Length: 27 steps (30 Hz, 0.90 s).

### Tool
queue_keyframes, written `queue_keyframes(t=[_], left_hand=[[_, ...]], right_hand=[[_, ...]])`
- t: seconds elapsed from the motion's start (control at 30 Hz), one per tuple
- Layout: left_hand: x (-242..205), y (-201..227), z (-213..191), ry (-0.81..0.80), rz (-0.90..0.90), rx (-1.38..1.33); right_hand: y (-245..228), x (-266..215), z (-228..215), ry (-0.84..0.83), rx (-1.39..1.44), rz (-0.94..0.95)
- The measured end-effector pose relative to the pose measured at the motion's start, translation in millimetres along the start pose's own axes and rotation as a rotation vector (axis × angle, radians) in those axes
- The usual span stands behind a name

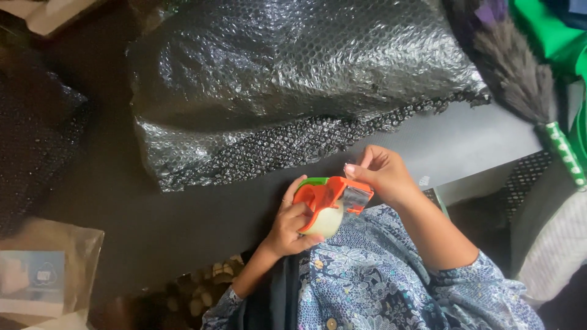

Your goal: Wrapping an item in black bubble wrap and securing it with adhesive tape using a dispenser.

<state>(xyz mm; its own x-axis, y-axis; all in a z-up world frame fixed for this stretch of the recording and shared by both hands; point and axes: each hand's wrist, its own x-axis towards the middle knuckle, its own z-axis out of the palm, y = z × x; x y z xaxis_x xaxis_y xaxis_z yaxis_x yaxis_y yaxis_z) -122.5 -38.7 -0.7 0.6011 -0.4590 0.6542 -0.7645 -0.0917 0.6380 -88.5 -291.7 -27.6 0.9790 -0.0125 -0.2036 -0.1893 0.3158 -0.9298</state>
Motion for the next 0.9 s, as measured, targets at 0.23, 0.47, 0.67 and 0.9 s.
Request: queue_keyframes(t=[0.23, 0.47, 0.67, 0.9], left_hand=[[2, 0, 13, 0.009, 0.054, 0.019], [-13, -6, 22, 0.001, 0.119, 0.129], [-7, 0, 30, -0.017, 0.148, 0.196], [2, 12, 7, 0.084, 0.030, 0.145]], right_hand=[[-10, -11, -1, 0.063, -0.016, 0.008], [-42, -44, -14, 0.297, -0.003, -0.102], [-32, -55, -51, 0.432, 0.033, -0.206], [-11, -33, -168, 0.924, 0.128, -0.301]])
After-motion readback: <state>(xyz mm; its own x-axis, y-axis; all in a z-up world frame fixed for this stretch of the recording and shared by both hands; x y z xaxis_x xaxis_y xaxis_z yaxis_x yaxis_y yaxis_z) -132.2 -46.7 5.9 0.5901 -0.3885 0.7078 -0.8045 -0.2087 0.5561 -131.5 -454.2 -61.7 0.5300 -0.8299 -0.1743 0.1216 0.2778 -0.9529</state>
